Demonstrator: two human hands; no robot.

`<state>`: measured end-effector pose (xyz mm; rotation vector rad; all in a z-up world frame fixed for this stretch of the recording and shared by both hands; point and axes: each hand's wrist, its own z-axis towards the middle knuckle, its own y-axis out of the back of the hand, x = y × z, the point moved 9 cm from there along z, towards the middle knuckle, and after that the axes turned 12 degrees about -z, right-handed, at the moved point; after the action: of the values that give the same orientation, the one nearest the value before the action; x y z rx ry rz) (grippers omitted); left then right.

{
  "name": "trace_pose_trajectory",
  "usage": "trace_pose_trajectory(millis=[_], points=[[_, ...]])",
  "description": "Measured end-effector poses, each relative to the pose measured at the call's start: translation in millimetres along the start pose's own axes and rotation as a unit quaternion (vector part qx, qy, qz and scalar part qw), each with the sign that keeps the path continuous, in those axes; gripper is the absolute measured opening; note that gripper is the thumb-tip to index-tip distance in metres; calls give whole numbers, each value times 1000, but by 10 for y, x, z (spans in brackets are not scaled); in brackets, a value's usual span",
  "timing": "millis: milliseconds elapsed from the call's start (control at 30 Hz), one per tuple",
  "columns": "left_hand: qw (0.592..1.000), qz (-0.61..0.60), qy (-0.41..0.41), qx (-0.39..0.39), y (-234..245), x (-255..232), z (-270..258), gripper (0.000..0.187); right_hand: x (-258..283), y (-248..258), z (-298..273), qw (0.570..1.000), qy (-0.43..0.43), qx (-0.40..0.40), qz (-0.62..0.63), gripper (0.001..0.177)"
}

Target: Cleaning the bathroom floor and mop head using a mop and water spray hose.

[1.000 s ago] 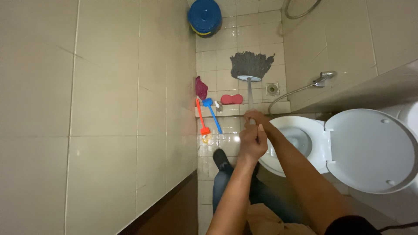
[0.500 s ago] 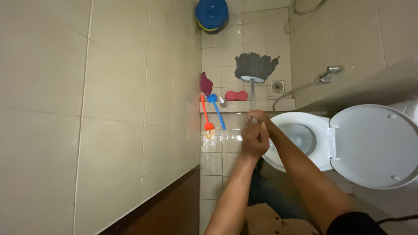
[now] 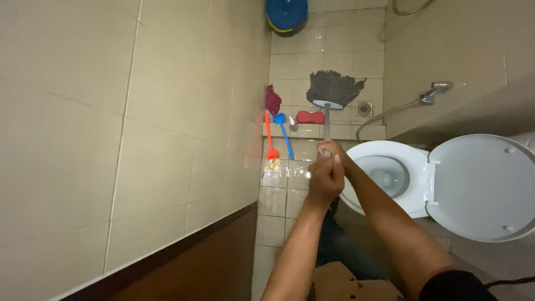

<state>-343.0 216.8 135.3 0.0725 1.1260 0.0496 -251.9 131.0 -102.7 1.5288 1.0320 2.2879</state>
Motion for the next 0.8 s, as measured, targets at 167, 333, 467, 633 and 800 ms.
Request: trace_pose_trajectory(millis=[167,333,467,633,800], points=[[1000,-14,-16,-8,45,-236,-7,36,315,132,-10,998,21,10,57,30],[998,4,-58,-25,81,-327,-107,35,598,171,-67,997,30,13,72,33],[999,12,-17,-31,91,-332,-147,37,924,354,-56,994,5,23,106,36],[998,18,9,-67,153,-482,-240,37,948,314,-142,995,22,36,90,33],[988,21,148,-42,-51,190,-549,39,334,-68,-313,976,-87,107,170,29]])
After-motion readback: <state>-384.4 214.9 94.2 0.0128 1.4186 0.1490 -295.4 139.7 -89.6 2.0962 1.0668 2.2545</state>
